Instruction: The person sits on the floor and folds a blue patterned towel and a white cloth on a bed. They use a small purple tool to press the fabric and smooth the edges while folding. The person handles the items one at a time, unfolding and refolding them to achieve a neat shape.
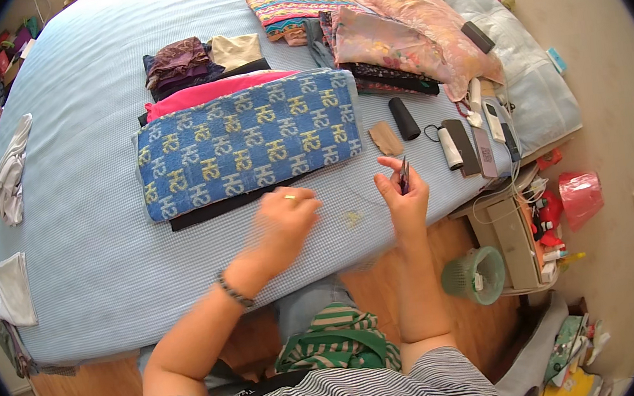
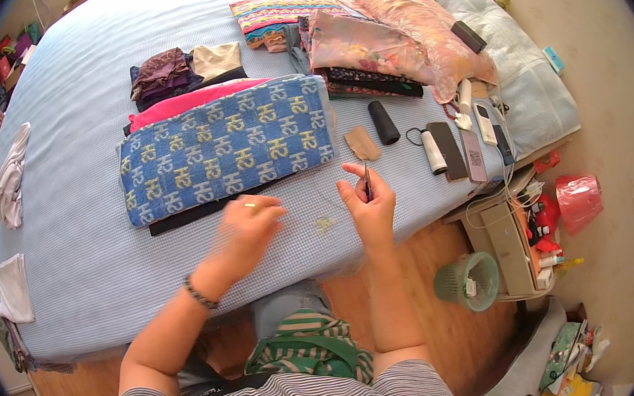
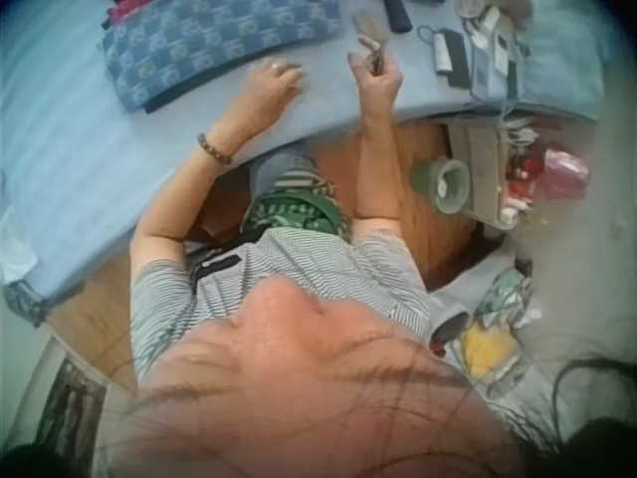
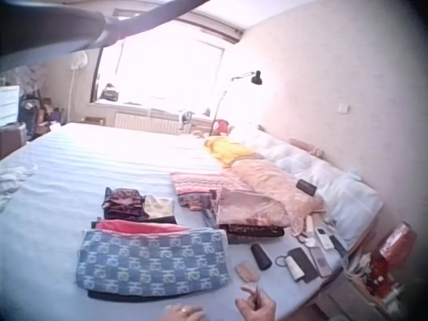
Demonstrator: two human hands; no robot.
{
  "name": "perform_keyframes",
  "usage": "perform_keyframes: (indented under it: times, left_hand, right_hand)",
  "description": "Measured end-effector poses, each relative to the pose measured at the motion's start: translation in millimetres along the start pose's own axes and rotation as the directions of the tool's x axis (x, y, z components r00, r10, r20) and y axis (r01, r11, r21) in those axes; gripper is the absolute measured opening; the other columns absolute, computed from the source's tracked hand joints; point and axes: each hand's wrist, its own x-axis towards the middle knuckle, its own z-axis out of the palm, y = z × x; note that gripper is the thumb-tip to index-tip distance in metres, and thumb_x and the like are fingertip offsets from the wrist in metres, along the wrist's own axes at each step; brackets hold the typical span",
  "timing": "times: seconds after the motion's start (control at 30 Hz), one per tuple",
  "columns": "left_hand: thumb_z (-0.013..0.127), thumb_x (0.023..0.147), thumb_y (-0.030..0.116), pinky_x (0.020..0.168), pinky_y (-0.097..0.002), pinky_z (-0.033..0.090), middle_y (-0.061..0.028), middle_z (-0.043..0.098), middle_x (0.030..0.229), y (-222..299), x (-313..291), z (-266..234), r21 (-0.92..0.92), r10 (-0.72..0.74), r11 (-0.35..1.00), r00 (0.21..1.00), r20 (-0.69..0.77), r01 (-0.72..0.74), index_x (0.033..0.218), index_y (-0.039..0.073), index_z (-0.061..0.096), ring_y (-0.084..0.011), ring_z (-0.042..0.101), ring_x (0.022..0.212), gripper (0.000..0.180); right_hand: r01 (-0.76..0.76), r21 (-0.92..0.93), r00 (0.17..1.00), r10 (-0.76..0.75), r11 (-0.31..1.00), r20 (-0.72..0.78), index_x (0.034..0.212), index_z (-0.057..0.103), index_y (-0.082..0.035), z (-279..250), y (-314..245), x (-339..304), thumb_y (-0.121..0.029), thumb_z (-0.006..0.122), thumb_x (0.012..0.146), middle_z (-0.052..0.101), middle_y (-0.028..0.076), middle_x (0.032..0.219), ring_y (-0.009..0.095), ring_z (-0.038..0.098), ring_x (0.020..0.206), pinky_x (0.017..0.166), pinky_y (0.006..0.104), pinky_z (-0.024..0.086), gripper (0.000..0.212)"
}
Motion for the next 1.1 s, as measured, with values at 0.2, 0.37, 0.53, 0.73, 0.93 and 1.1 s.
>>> perform_keyframes:
  times: [0.2, 0.37, 0.53, 0.73, 0.93, 1.1]
  left_hand:
    - [0.072, 0.070, 0.001, 0.086, -0.0385, 0.047, -0.0087, 0.061, 0.111, -59.5, -50.0, -93.7, 0.251, -0.231, 0.926, 0.949, -0.213, 0.281, 0.098, 0.004, 0.064, -0.0279, 0.056, 0.104, 0.030]
    - [0.072, 0.068, 0.001, 0.095, -0.0388, 0.044, -0.0071, 0.056, 0.119, -75.6, -59.8, -109.0, 0.352, -0.245, 0.894, 0.960, -0.135, 0.277, 0.111, 0.006, 0.061, -0.0290, 0.051, 0.114, 0.044]
    - [0.068, 0.070, -0.003, 0.098, -0.0401, 0.043, -0.0073, 0.056, 0.121, -90.9, -62.6, -113.6, 0.310, -0.254, 0.907, 0.957, -0.139, 0.286, 0.111, 0.006, 0.060, -0.0297, 0.050, 0.117, 0.043]
    - [0.070, 0.071, 0.001, 0.096, -0.0387, 0.044, -0.0090, 0.056, 0.116, -99.6, -63.1, -122.2, 0.052, -0.369, 0.924, 0.920, -0.133, 0.378, 0.102, 0.004, 0.063, -0.0285, 0.051, 0.113, 0.032]
    - [0.070, 0.073, 0.005, 0.091, -0.0369, 0.044, -0.0096, 0.057, 0.106, -97.3, -51.3, -116.7, 0.036, -0.403, 0.907, 0.891, -0.206, 0.419, 0.097, 0.000, 0.061, -0.0283, 0.054, 0.104, 0.025]
    - [0.063, 0.078, -0.001, 0.087, -0.0343, 0.046, -0.0091, 0.060, 0.103, -109.4, -52.8, -126.0, 0.069, -0.356, 0.921, 0.901, -0.250, 0.383, 0.095, -0.001, 0.061, -0.0247, 0.058, 0.099, 0.017]
  right_hand:
    - [0.083, -0.219, 0.977, -0.037, 0.972, 0.209, 0.112, 0.066, -0.008, 20.7, -2.6, 11.5, -0.003, 0.071, 0.077, 0.042, -0.005, 0.062, 0.005, 0.041, 0.056, 0.053, 0.0226, 0.035, 0.035]
    - [0.439, -0.461, 0.892, -0.312, 0.771, 0.326, 0.118, 0.060, -0.007, 48.9, 10.0, 29.4, -0.003, 0.069, 0.074, 0.063, 0.006, 0.091, 0.017, 0.063, 0.080, 0.067, 0.0293, 0.049, 0.045]
    - [0.472, -0.567, 0.880, -0.398, 0.675, 0.259, 0.106, 0.064, -0.004, 45.3, 30.7, 61.2, -0.003, 0.069, 0.073, 0.064, 0.006, 0.088, 0.016, 0.061, 0.074, 0.063, 0.0280, 0.048, 0.034]
    - [0.244, -0.237, 0.967, -0.218, 0.940, 0.132, 0.089, 0.067, 0.000, 28.7, 29.3, 93.5, -0.006, 0.071, 0.075, 0.055, 0.000, 0.077, 0.009, 0.047, 0.063, 0.056, 0.0237, 0.038, 0.016]
    - [0.398, -0.204, 0.917, -0.387, 0.894, 0.095, 0.079, 0.062, 0.002, 35.0, 7.0, 118.1, -0.008, 0.072, 0.077, 0.055, 0.002, 0.073, 0.008, 0.047, 0.064, 0.055, 0.0244, 0.038, 0.014]
    - [0.374, -0.206, 0.926, -0.375, 0.904, 0.039, 0.079, 0.059, -0.002, 40.9, -1.4, 134.7, -0.017, 0.069, 0.085, 0.049, -0.002, 0.060, 0.006, 0.042, 0.057, 0.052, 0.0251, 0.036, 0.020]
